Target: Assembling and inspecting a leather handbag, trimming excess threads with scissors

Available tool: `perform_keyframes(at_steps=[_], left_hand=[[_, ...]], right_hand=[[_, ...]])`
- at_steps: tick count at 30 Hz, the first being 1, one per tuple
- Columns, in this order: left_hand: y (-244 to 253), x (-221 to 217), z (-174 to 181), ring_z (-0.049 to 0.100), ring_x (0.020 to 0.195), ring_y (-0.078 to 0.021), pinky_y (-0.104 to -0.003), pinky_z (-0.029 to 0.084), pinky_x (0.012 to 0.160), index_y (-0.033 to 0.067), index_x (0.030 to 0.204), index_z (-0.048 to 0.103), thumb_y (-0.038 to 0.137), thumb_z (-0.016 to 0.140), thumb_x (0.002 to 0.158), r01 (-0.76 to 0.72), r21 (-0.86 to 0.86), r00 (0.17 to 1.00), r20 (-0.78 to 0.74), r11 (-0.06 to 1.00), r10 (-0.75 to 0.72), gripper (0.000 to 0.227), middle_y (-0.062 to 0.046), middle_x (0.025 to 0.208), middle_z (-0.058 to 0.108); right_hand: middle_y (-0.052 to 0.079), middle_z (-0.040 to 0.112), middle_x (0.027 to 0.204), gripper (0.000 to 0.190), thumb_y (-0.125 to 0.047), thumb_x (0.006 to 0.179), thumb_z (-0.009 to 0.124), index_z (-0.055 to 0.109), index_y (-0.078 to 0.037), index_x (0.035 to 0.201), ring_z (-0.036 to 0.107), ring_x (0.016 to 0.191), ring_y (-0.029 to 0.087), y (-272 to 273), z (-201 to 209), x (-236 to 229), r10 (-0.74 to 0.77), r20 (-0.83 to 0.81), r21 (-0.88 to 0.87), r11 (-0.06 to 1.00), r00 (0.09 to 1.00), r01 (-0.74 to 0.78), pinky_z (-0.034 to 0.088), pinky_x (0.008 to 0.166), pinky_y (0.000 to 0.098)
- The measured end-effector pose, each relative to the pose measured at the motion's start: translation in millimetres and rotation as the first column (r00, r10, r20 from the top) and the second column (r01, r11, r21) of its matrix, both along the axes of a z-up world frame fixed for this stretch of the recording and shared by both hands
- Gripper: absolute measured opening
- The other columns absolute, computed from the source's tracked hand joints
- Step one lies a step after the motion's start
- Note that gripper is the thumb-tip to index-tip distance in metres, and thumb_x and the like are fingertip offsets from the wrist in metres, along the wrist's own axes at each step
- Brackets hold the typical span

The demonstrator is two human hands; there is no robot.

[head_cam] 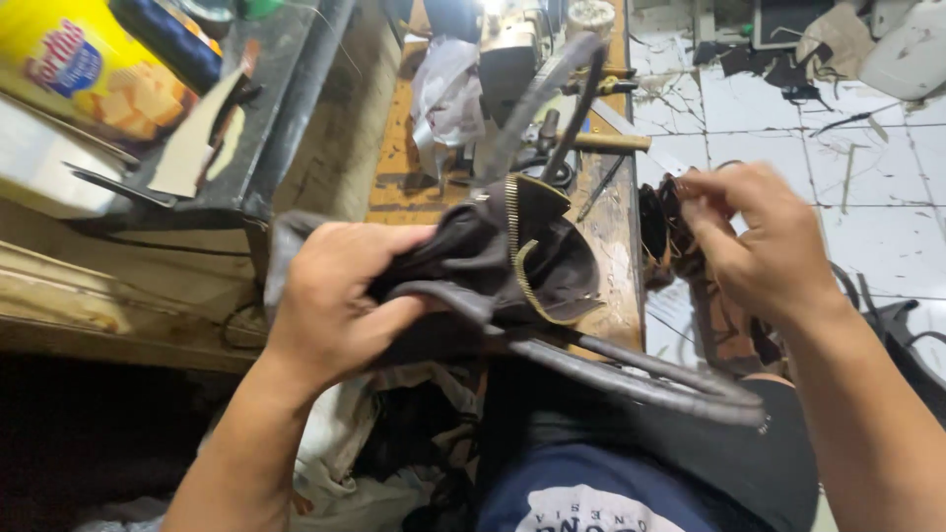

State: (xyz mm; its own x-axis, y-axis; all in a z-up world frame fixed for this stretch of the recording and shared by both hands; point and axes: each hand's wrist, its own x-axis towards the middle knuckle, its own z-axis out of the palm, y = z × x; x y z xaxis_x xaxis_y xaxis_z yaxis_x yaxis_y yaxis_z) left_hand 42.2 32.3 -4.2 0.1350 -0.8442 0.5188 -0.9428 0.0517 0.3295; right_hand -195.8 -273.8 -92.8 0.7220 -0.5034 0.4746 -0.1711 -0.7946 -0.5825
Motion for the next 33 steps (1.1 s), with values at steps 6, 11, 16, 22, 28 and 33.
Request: perform_keyframes(at_steps=[6, 11, 16, 22, 28, 33], left_hand=[[40, 24, -46, 0.068, 0.106, -0.0154, -0.027, 0.054, 0.099, -0.0018, 0.123, 0.068, 0.011, 0.09, 0.073, -0.333, -0.198, 0.873, -0.435, 0.922, 0.221, 0.056, -0.011, 0.116, 0.073], [30, 70, -162, 0.066, 0.114, -0.0241, -0.04, 0.054, 0.104, -0.0042, 0.135, 0.056, 0.021, 0.083, 0.082, -0.265, -0.562, 0.76, -0.622, 0.784, -0.188, 0.064, -0.018, 0.123, 0.069], [17, 45, -183, 0.056, 0.101, -0.0197, -0.034, 0.051, 0.094, 0.0028, 0.134, 0.056, 0.008, 0.084, 0.081, -0.386, -0.455, 0.656, -0.747, 0.803, -0.108, 0.06, -0.01, 0.104, 0.062], [12, 16, -199, 0.054, 0.13, -0.0246, -0.045, 0.046, 0.114, -0.0011, 0.154, 0.039, 0.032, 0.104, 0.05, -0.239, -0.486, 0.442, -0.825, 0.841, -0.351, 0.127, -0.02, 0.144, 0.057], [8, 12, -206, 0.058, 0.134, -0.024, -0.036, 0.046, 0.117, -0.0029, 0.148, 0.044, 0.025, 0.096, 0.064, -0.25, -0.511, 0.403, -0.827, 0.822, -0.392, 0.103, -0.019, 0.148, 0.056], [10, -6, -183, 0.054, 0.138, -0.0255, -0.038, 0.039, 0.123, 0.0003, 0.149, 0.04, 0.038, 0.094, 0.059, -0.225, -0.397, 0.531, -0.815, 0.89, -0.229, 0.111, -0.018, 0.147, 0.055]], right_hand=[[0.004, 0.079, 0.116, 0.053, -0.026, 0.071, 0.089, 0.072, -0.01, 0.119, 0.069, 0.107, 0.015, -11, -105, 20, 0.622, -0.182, 0.685, 0.636, 0.762, -0.356, 0.056, 0.099, 0.0329], [0.003, 0.078, 0.093, 0.028, -0.036, 0.088, 0.063, 0.076, -0.011, 0.091, 0.072, 0.095, 0.019, 21, -82, -36, 0.595, 0.292, 0.381, 0.645, 0.749, -0.662, 0.053, 0.091, 0.0378], [0.021, 0.073, 0.107, 0.074, 0.015, 0.057, 0.087, 0.062, -0.001, 0.125, 0.073, 0.098, 0.032, -49, -180, 49, 0.25, 0.466, 0.716, 0.456, 0.848, -0.528, 0.059, 0.088, 0.05], [0.012, 0.063, 0.127, 0.088, 0.004, 0.064, 0.082, 0.049, -0.007, 0.144, 0.061, 0.123, 0.026, -42, -134, 51, 0.389, 0.328, 0.763, 0.427, 0.861, -0.485, 0.047, 0.109, 0.0498], [0.006, 0.062, 0.13, 0.085, -0.034, 0.077, 0.077, 0.046, -0.007, 0.151, 0.061, 0.111, 0.014, -50, -113, 60, 0.317, 0.335, 0.715, 0.528, 0.887, -0.458, 0.052, 0.091, 0.026], [0.024, 0.057, 0.137, 0.043, -0.021, 0.114, 0.062, 0.049, 0.008, 0.141, 0.059, 0.118, 0.032, -16, -41, 66, 0.187, 0.562, 0.085, 0.956, 0.806, -0.281, 0.049, 0.106, 0.0372]])
